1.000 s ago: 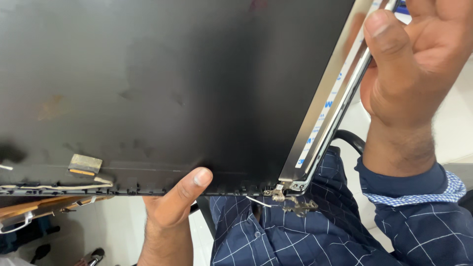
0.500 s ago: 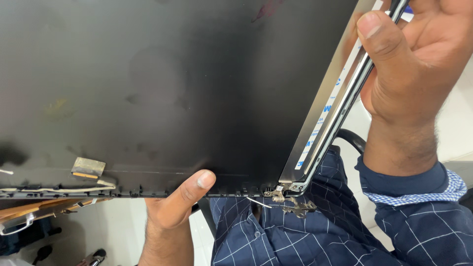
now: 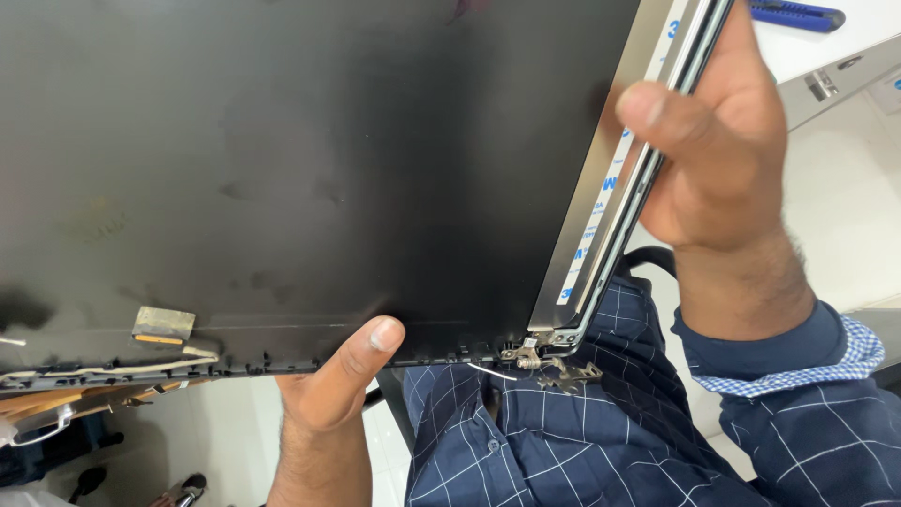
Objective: The person removes a metal bezel strip from a laptop screen assembly, trims its adhesive backing with pliers, and reattaches it to the screen frame. They use a screwdriver to pry the strip off, then pliers to trim the adhesive, and finally press the strip back into place along the edge of the screen.
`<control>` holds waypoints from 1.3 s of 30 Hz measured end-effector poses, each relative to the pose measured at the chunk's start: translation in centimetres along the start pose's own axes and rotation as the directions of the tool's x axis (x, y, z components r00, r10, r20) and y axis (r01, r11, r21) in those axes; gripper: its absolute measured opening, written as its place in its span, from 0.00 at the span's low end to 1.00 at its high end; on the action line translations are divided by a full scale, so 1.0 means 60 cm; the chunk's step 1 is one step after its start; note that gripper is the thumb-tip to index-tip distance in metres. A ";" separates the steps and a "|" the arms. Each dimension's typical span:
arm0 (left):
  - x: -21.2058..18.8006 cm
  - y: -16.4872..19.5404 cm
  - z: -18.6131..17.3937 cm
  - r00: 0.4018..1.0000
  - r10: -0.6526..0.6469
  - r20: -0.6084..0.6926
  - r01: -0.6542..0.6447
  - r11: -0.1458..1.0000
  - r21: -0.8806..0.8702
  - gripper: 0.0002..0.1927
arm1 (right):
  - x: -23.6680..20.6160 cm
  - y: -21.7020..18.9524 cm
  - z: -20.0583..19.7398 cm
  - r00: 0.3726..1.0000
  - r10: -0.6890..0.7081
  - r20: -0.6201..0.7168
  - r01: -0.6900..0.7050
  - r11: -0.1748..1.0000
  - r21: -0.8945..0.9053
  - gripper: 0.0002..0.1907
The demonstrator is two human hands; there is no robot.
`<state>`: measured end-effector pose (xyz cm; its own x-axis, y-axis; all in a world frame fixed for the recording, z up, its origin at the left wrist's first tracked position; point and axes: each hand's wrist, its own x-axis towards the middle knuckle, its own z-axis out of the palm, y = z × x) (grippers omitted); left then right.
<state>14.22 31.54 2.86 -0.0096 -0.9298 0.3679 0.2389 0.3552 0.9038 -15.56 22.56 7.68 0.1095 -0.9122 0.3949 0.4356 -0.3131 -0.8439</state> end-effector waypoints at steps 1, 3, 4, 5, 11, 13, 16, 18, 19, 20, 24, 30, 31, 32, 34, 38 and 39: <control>0.000 0.000 0.000 1.000 0.002 0.003 -0.002 1.000 0.000 0.22 | -0.001 0.000 0.005 0.999 0.028 -0.018 -0.028 0.999 -0.020 0.30; -0.001 0.001 -0.001 1.000 0.008 0.008 -0.008 1.000 0.004 0.22 | -0.004 -0.003 0.012 0.998 0.049 -0.035 -0.050 0.998 -0.038 0.30; -0.001 0.001 -0.002 1.000 0.012 0.011 -0.012 1.000 0.007 0.22 | -0.006 -0.005 0.012 0.999 0.042 -0.033 -0.043 0.998 -0.037 0.29; -0.002 0.001 -0.002 1.000 0.010 0.009 -0.010 1.000 0.009 0.22 | -0.008 -0.006 0.012 0.999 0.030 -0.028 -0.031 0.999 -0.040 0.28; -0.010 -0.001 -0.007 1.000 0.003 0.002 -0.003 1.000 -0.004 0.23 | -0.022 -0.001 0.002 0.999 -0.044 -0.014 0.042 0.995 -0.092 0.25; -0.012 -0.002 -0.010 1.000 0.013 0.011 -0.013 1.000 -0.005 0.23 | -0.025 0.001 -0.001 0.998 -0.053 -0.023 0.050 0.993 -0.103 0.26; -0.014 -0.005 -0.013 1.000 0.007 0.001 -0.007 1.000 -0.016 0.24 | -0.030 0.001 -0.001 0.997 -0.059 -0.049 0.055 0.995 -0.088 0.29; -0.013 -0.007 -0.015 1.000 0.017 0.003 -0.017 0.999 -0.028 0.24 | -0.032 -0.001 -0.001 0.995 -0.088 -0.045 0.082 0.988 -0.129 0.31; -0.009 -0.005 -0.020 0.999 0.033 0.012 -0.033 0.999 -0.034 0.24 | -0.031 -0.004 0.000 0.993 -0.114 -0.030 0.107 0.978 -0.180 0.31; -0.009 -0.005 -0.020 0.999 0.034 0.010 -0.033 0.999 -0.037 0.24 | -0.032 -0.006 -0.001 0.991 -0.135 -0.019 0.128 0.970 -0.208 0.31; -0.011 -0.001 -0.024 1.000 0.018 -0.007 -0.018 0.999 -0.036 0.26 | -0.033 -0.014 0.003 0.981 -0.192 0.010 0.187 0.943 -0.274 0.32; -0.008 0.003 -0.034 0.999 0.049 0.009 -0.049 0.998 -0.028 0.24 | -0.027 -0.027 0.007 0.976 -0.216 0.015 0.207 0.912 -0.354 0.33; -0.010 0.006 -0.034 0.999 0.038 -0.006 -0.038 0.999 -0.026 0.24 | -0.028 -0.027 0.009 0.977 -0.215 0.013 0.206 0.915 -0.347 0.34; -0.009 0.007 -0.033 0.999 0.040 -0.012 -0.041 0.999 -0.026 0.24 | -0.027 -0.026 0.009 0.977 -0.214 0.015 0.207 0.918 -0.338 0.33; -0.007 0.009 -0.032 0.998 0.056 -0.015 -0.057 0.998 -0.029 0.24 | -0.025 -0.024 0.008 0.977 -0.212 0.025 0.209 0.925 -0.317 0.32; -0.012 0.009 -0.035 0.997 0.078 0.014 -0.078 0.997 -0.030 0.22 | -0.025 -0.017 -0.003 0.981 -0.184 0.055 0.192 0.923 -0.334 0.32; -0.014 0.009 -0.035 0.997 0.077 0.013 -0.076 0.997 -0.027 0.22 | -0.024 -0.015 -0.005 0.981 -0.180 0.067 0.192 0.917 -0.349 0.32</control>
<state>16.39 32.30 2.58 -0.0038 -0.8985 0.4390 0.2652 0.4224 0.8667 -16.40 24.07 7.78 0.0892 -0.8208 0.5641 0.1087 -0.5550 -0.8247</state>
